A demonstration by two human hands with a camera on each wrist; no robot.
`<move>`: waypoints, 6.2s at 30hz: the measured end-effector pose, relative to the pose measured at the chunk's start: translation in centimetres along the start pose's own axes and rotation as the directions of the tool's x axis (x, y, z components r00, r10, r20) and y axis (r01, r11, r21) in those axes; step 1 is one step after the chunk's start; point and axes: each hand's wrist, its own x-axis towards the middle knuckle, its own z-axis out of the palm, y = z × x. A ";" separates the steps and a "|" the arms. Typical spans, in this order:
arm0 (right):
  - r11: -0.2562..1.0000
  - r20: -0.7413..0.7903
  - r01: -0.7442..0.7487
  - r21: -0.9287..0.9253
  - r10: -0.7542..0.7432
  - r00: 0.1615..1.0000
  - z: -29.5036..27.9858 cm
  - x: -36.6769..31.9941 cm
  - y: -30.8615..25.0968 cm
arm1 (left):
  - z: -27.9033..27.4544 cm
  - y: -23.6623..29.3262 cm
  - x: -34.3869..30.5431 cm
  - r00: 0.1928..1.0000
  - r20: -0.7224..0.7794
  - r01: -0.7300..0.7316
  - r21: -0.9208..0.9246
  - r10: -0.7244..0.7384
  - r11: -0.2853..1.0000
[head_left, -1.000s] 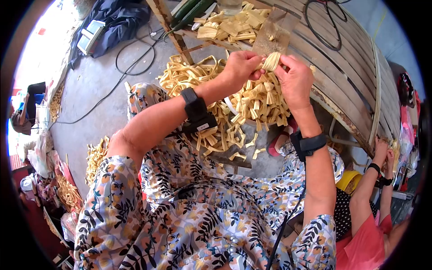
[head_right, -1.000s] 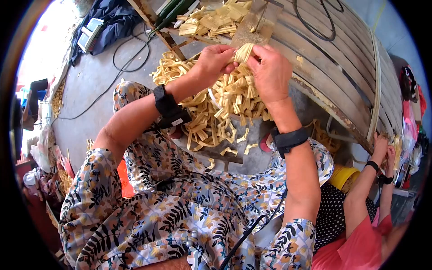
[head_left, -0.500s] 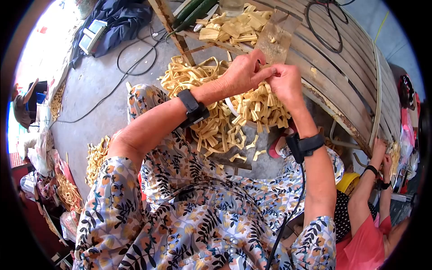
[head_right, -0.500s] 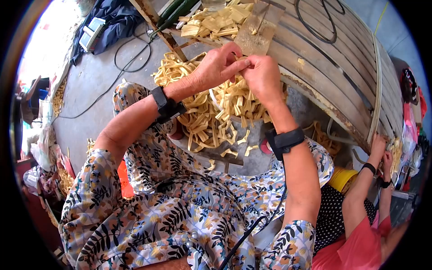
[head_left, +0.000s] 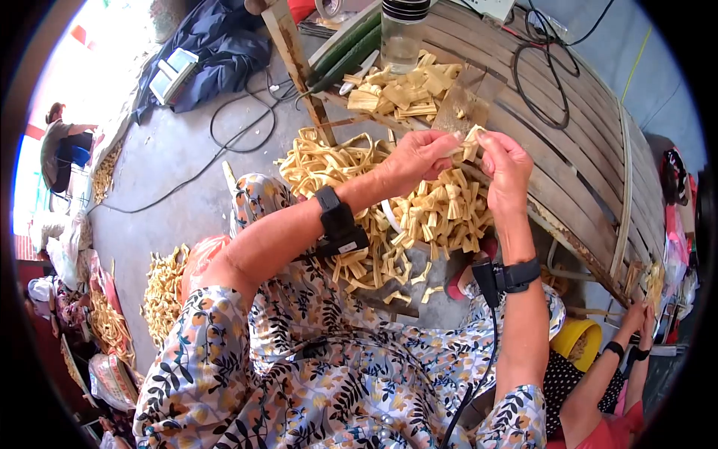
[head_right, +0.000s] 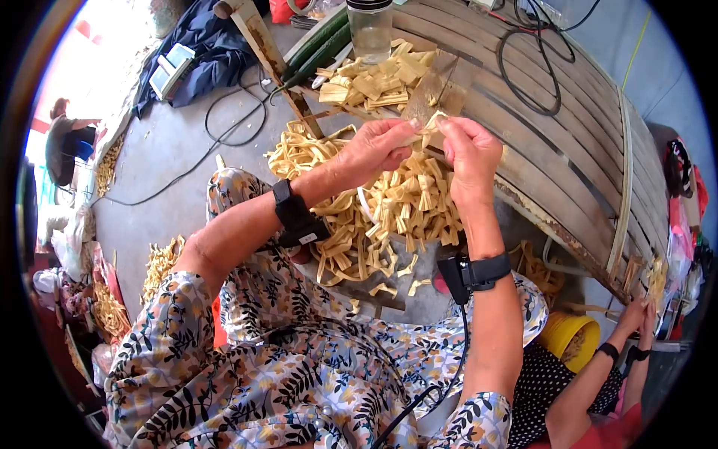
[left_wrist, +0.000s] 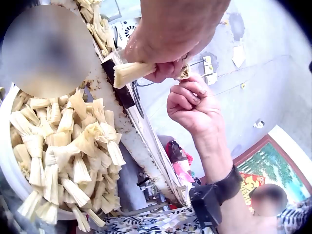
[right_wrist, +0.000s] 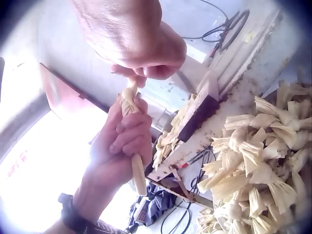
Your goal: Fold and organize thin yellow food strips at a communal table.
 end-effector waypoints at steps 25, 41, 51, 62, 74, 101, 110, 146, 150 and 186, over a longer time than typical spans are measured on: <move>0.996 0.012 0.038 -0.077 -0.037 0.999 -2.4 0.1 -1.3 | -0.8 -0.5 0.0 0.960 0.249 -0.257 0.613 0.126 0.748; 0.992 0.192 0.013 -0.127 0.012 0.981 -1.3 -0.3 0.8 | -0.6 -0.5 0.9 0.951 0.174 -0.305 0.665 0.257 0.681; 1.000 0.099 -0.014 -0.013 0.015 0.995 -1.2 0.1 0.3 | -0.1 -0.5 0.7 0.914 0.172 -0.380 0.680 0.367 0.627; 0.993 0.099 -0.114 -0.016 0.115 0.988 -3.5 1.1 0.7 | -1.7 0.3 -0.5 0.955 0.278 -0.237 0.504 0.104 0.831; 0.973 0.378 -0.232 0.013 0.210 0.902 -2.3 0.1 2.4 | -1.9 0.0 -0.1 0.966 0.205 -0.256 0.666 0.158 0.701; 0.995 0.014 0.094 0.020 -0.095 0.995 -1.6 -0.4 2.0 | -2.3 -0.2 1.5 0.988 0.131 -0.114 0.242 0.084 0.964; 0.998 0.084 0.043 0.045 -0.046 0.995 -1.1 -0.8 2.0 | -2.4 -0.9 1.7 0.994 0.072 -0.071 -0.101 0.079 0.992; 0.975 0.265 -0.223 0.008 0.213 0.940 -2.9 0.0 1.4 | -2.5 1.6 1.0 0.943 0.331 -0.218 0.568 0.022 0.794; 0.972 0.217 -0.188 -0.139 0.215 0.952 -2.4 -0.4 1.0 | -2.8 1.3 1.1 0.953 0.285 -0.259 0.597 0.101 0.759; 0.970 0.206 -0.143 -0.195 0.183 0.961 -2.6 -0.1 0.3 | -2.8 2.0 1.5 0.953 0.290 -0.249 0.573 0.091 0.781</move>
